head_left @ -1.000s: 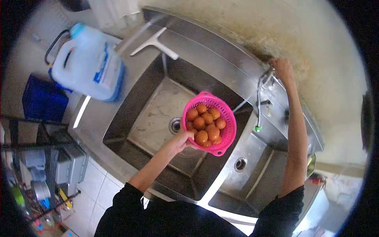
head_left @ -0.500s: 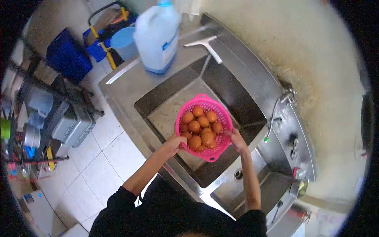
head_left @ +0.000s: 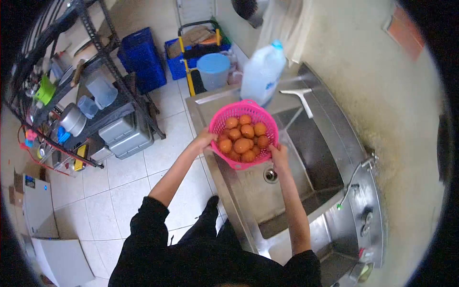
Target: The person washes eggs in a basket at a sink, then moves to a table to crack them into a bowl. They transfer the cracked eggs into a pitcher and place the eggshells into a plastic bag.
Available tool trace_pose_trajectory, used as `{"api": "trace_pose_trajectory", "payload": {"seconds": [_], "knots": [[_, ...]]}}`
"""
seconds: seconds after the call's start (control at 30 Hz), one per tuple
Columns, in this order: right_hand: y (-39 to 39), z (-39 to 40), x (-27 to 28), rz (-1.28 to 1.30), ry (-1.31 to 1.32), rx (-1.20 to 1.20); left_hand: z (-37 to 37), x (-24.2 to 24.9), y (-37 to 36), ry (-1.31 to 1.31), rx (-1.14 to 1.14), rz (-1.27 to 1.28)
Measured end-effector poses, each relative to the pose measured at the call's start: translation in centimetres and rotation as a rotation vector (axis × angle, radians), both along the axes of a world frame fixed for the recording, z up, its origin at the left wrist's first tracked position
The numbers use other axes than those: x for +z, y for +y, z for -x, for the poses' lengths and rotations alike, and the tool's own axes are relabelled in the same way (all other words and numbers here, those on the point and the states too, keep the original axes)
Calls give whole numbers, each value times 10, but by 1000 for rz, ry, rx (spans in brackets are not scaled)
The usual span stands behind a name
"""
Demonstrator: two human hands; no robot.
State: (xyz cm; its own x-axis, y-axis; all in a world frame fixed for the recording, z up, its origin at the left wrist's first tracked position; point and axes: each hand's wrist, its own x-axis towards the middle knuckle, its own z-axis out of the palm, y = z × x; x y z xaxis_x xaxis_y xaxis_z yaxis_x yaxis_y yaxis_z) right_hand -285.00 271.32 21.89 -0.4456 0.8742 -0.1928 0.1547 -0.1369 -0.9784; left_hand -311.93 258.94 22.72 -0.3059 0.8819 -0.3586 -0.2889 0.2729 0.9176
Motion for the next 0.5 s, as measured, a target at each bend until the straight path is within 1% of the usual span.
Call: {"api": "trace_pose_trajectory", "payload": {"seconds": [0.03, 0.07, 0.1, 0.13, 0.17, 0.23, 0.27, 0.3, 0.33, 0.37, 0.4, 0.43, 0.47, 0.5], "knots": [[-1, 24, 1, 13, 126, -40, 16, 2, 2, 7, 20, -19], [2, 48, -3, 26, 255, -75, 27, 10, 7, 113, 81, -34], [21, 69, -34, 49, 282, -62, 40, 20, 11, 221, 145, -49], [28, 86, -47, 33, 294, -38, 56, 20, 14, 271, 132, -115], [30, 101, -57, 52, 344, -60, 73, 10, 20, 321, 119, -179], [33, 124, -49, 106, 395, -101, 116, -48, 52, 532, 98, -197], [30, 131, -45, 150, 388, -117, 112, -17, 39, 436, 66, -306], [36, 139, -54, 81, 461, -79, 130, -36, 54, 749, 89, -250], [33, 147, -39, 140, 425, -112, 144, -99, 88, 627, 181, -453], [35, 147, -38, 62, 499, 26, 134, -30, 56, 650, 69, -337], [47, 156, -51, 125, 503, -97, 144, -80, 87, 760, 122, -220], [56, 153, -48, 58, 269, -105, 139, -68, 78, 630, 98, -276], [82, 145, -71, -38, 215, -31, 140, -63, 72, 474, 44, -316], [85, 142, -70, 26, 234, -20, 140, -59, 66, 311, -6, -345]]}}
